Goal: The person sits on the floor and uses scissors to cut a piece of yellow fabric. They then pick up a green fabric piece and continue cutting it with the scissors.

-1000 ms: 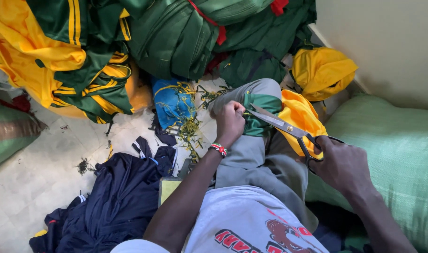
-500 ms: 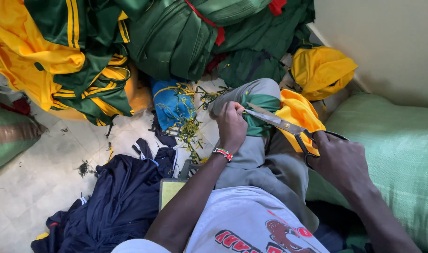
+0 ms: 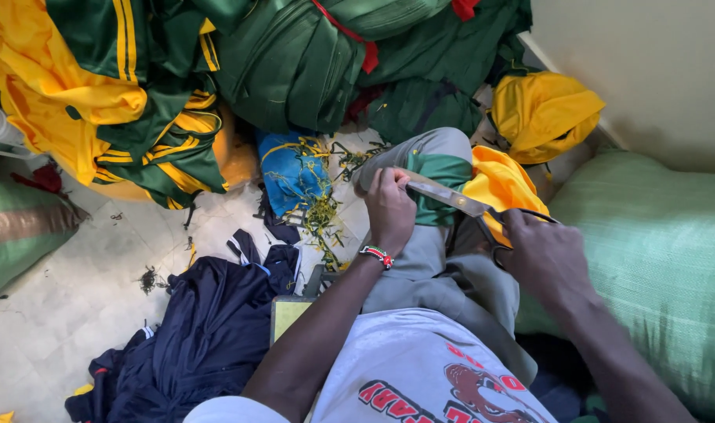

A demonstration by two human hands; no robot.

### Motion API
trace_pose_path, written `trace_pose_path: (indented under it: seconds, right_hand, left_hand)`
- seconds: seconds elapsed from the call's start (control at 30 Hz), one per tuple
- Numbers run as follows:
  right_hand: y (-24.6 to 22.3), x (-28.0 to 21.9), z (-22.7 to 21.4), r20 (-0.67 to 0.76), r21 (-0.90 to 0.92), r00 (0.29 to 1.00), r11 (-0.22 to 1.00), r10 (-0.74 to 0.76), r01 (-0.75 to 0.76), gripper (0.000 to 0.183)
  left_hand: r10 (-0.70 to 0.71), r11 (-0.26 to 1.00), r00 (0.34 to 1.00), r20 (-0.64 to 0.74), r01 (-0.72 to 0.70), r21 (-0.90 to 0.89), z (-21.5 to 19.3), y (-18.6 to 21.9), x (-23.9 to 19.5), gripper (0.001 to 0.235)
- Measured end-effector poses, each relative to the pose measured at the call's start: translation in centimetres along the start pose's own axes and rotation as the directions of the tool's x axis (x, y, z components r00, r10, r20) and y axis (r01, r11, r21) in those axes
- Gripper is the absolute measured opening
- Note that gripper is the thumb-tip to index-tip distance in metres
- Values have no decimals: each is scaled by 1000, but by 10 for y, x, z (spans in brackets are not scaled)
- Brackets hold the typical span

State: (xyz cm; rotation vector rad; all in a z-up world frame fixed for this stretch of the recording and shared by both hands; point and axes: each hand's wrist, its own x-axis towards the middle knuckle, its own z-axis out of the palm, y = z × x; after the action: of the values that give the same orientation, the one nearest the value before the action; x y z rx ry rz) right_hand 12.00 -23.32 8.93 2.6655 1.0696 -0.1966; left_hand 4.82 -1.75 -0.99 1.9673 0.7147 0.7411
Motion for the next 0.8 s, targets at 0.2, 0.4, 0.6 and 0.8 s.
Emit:
trace_pose_path:
  seconds: [0.2, 0.4, 0.6, 0.8]
  right_hand:
    - [-10, 12, 13, 54, 239, 996, 968, 73, -84, 27]
    - [6, 4, -6, 183, 287, 969, 934, 165, -213, 45]
    - [21, -9, -10, 191, 163, 964, 962, 187, -219, 63]
    - [22, -20, -18, 205, 118, 965, 975, 163, -190, 61]
  left_hand:
    - [-32, 999, 998, 46, 32, -3, -2, -10, 1, 14]
    - [-89, 983, 972, 216, 120, -137, -25, 0, 5, 18]
    - [-42, 986, 948, 316, 90, -139, -23, -10, 10, 17]
    - [17, 991, 980, 199, 10, -131, -26, -1, 6, 11]
